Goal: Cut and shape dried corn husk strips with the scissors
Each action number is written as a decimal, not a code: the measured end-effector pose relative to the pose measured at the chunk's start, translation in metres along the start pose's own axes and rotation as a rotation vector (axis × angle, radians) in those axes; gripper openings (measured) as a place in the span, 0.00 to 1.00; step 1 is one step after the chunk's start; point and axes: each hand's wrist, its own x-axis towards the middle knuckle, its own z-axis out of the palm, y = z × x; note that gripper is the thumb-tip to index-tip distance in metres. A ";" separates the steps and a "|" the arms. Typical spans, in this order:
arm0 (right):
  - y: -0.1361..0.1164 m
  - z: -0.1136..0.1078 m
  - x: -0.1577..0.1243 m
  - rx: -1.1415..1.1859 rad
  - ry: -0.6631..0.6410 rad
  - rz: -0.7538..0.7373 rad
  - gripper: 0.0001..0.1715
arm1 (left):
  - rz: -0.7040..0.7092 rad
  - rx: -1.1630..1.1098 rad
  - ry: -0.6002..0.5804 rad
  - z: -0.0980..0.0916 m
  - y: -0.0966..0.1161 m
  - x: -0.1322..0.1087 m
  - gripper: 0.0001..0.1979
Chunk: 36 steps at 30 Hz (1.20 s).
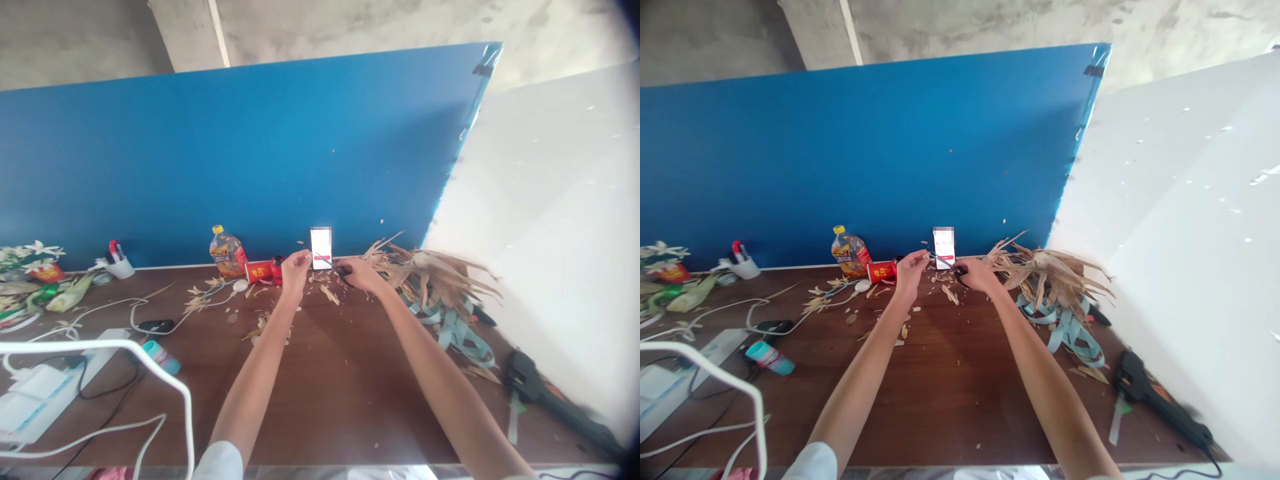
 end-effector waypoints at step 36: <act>-0.021 -0.008 -0.007 0.019 -0.026 -0.035 0.18 | -0.021 -0.122 -0.134 0.006 0.000 -0.003 0.27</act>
